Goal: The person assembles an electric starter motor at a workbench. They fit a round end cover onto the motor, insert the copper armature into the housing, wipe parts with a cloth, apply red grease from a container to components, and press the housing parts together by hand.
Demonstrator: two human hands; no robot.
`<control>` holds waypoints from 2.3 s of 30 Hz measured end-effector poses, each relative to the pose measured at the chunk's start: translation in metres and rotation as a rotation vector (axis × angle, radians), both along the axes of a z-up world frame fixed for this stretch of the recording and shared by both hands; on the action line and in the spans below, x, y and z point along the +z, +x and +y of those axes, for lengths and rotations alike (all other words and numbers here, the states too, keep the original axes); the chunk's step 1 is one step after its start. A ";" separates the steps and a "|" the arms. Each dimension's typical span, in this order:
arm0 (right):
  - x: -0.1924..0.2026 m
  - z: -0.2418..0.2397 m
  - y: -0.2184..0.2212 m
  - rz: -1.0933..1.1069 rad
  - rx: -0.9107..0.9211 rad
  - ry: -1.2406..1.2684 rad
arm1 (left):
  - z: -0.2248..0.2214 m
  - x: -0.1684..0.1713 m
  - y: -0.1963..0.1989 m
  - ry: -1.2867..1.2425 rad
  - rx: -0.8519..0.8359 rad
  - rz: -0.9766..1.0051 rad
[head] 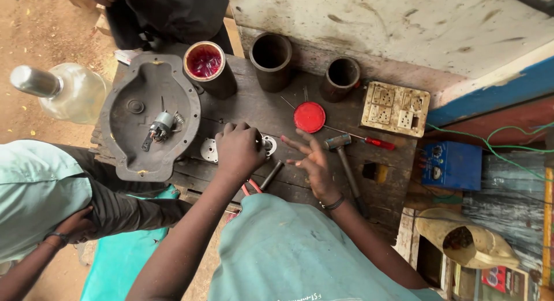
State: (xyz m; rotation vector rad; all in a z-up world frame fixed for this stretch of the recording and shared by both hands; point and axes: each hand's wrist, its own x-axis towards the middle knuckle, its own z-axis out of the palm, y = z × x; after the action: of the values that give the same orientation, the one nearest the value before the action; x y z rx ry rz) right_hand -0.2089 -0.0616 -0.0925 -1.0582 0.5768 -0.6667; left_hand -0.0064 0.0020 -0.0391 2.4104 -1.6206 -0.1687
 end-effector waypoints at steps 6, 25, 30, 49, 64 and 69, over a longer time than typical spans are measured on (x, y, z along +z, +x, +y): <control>-0.017 0.001 0.015 0.112 0.129 -0.297 | 0.005 -0.002 0.002 -0.142 -0.049 0.118; -0.007 0.016 0.037 0.356 -0.147 -0.636 | 0.005 0.010 -0.002 -0.067 -0.078 0.144; -0.017 0.012 0.041 0.320 -0.150 -0.573 | 0.005 0.015 -0.003 -0.060 -0.084 0.163; -0.026 0.036 0.024 0.145 -0.245 -0.307 | -0.002 -0.002 -0.003 -0.126 -0.104 0.207; -0.027 -0.024 0.054 0.183 -0.047 -0.483 | -0.003 0.004 -0.007 -0.175 -0.082 0.238; -0.017 -0.039 0.059 0.179 0.081 -0.559 | -0.003 -0.002 -0.008 -0.232 -0.083 0.221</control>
State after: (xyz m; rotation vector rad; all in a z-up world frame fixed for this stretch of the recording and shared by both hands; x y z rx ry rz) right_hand -0.1502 -0.1007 -0.1098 -1.6682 0.5075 -0.6825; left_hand -0.0146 -0.0008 -0.0409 2.0745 -1.5479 -0.2384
